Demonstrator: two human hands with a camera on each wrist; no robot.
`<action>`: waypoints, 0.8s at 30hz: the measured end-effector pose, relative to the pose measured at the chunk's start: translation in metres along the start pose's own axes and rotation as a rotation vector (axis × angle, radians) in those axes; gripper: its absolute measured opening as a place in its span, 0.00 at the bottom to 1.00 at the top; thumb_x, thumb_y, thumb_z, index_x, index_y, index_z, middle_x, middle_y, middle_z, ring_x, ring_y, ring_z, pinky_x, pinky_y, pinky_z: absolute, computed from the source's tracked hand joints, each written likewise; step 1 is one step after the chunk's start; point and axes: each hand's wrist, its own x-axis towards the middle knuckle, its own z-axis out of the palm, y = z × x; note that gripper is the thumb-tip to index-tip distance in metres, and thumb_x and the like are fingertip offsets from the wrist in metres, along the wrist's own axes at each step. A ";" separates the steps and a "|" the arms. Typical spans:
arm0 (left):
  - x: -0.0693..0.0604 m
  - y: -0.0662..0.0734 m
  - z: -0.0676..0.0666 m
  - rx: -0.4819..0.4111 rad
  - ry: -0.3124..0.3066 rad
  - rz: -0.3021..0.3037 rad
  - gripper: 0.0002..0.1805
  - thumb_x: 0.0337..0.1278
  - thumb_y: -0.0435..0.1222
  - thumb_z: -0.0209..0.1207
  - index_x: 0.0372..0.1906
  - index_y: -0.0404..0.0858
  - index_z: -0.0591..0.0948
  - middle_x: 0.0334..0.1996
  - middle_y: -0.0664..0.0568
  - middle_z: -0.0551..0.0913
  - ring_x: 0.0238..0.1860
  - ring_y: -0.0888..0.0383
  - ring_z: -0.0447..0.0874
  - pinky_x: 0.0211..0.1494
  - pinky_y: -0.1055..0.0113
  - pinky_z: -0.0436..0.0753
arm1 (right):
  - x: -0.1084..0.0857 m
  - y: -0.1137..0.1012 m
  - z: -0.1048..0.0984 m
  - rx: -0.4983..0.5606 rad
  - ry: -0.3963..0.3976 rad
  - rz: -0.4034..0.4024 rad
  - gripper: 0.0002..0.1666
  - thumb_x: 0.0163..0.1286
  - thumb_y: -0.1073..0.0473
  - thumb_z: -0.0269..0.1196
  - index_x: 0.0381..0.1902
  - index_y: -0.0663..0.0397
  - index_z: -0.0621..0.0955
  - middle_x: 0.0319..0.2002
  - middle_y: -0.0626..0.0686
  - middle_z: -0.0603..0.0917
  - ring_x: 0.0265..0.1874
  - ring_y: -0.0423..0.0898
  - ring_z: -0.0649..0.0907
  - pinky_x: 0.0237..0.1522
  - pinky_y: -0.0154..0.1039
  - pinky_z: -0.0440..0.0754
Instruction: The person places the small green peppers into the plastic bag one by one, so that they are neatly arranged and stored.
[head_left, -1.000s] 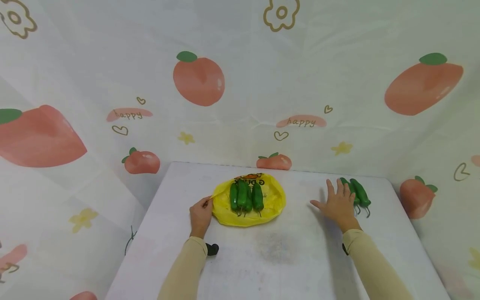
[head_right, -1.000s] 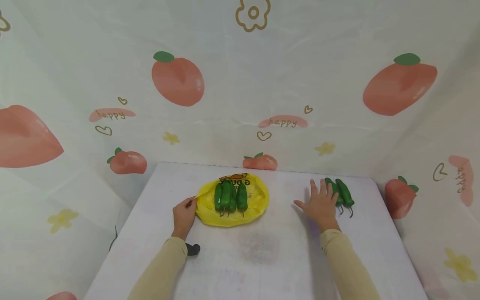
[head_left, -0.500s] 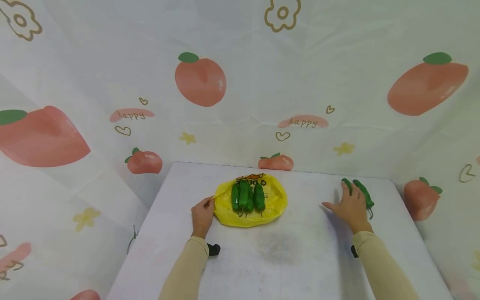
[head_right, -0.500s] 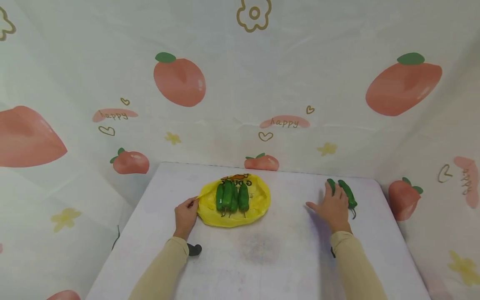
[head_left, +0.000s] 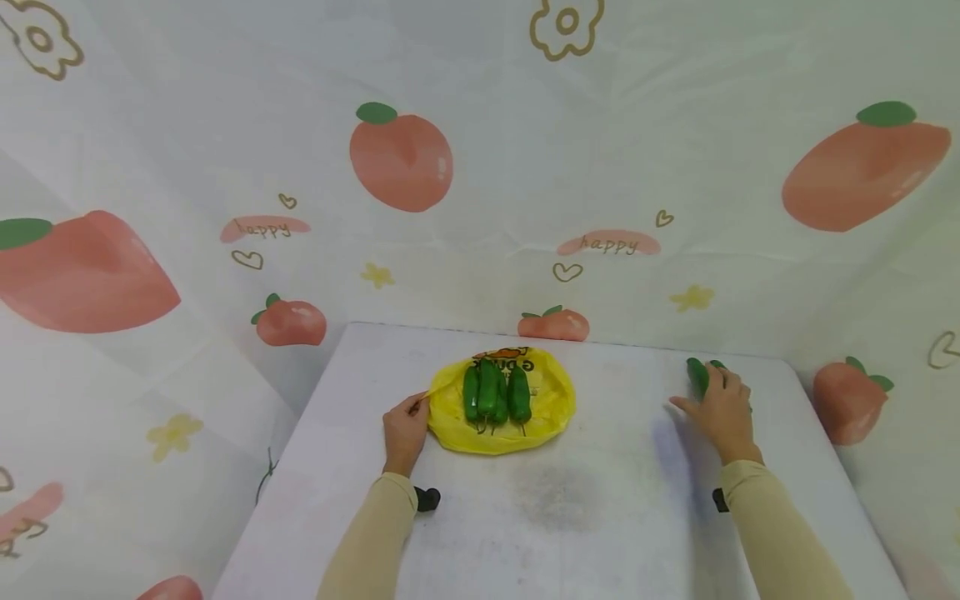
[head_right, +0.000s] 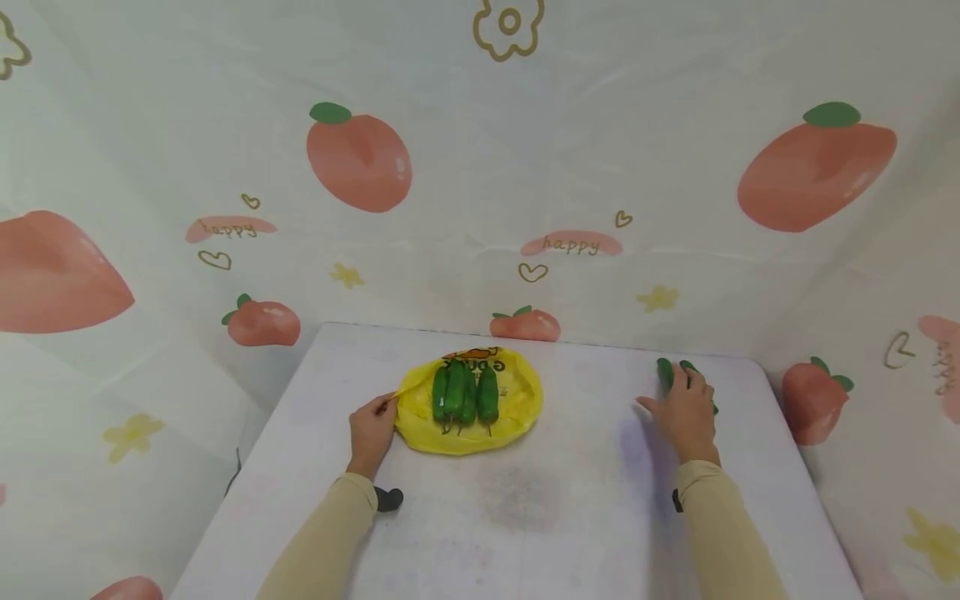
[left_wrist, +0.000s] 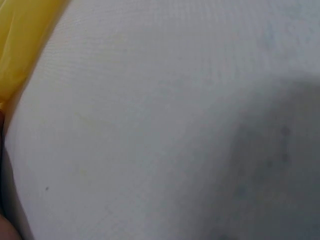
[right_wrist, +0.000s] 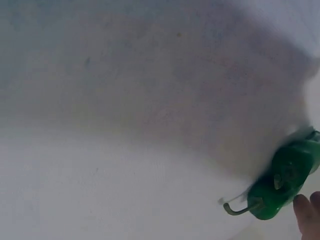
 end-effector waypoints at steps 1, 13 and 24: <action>0.000 0.001 0.000 -0.007 0.001 0.001 0.13 0.69 0.42 0.62 0.48 0.40 0.90 0.37 0.47 0.92 0.34 0.58 0.84 0.37 0.76 0.81 | 0.000 0.001 -0.001 0.016 -0.003 0.017 0.55 0.63 0.49 0.74 0.73 0.76 0.59 0.65 0.83 0.61 0.60 0.83 0.63 0.52 0.79 0.68; 0.002 0.003 0.001 -0.006 0.001 0.028 0.13 0.69 0.43 0.62 0.47 0.41 0.91 0.37 0.49 0.92 0.34 0.58 0.84 0.39 0.75 0.81 | 0.008 0.006 -0.001 0.083 -0.073 0.190 0.46 0.74 0.50 0.62 0.76 0.73 0.57 0.66 0.86 0.60 0.61 0.83 0.62 0.55 0.77 0.68; -0.001 0.002 -0.001 0.015 0.004 0.005 0.13 0.69 0.43 0.61 0.48 0.42 0.91 0.36 0.50 0.92 0.33 0.59 0.82 0.38 0.75 0.80 | 0.009 -0.005 0.007 0.052 -0.061 0.175 0.37 0.75 0.56 0.60 0.70 0.78 0.63 0.63 0.87 0.62 0.59 0.85 0.64 0.60 0.75 0.65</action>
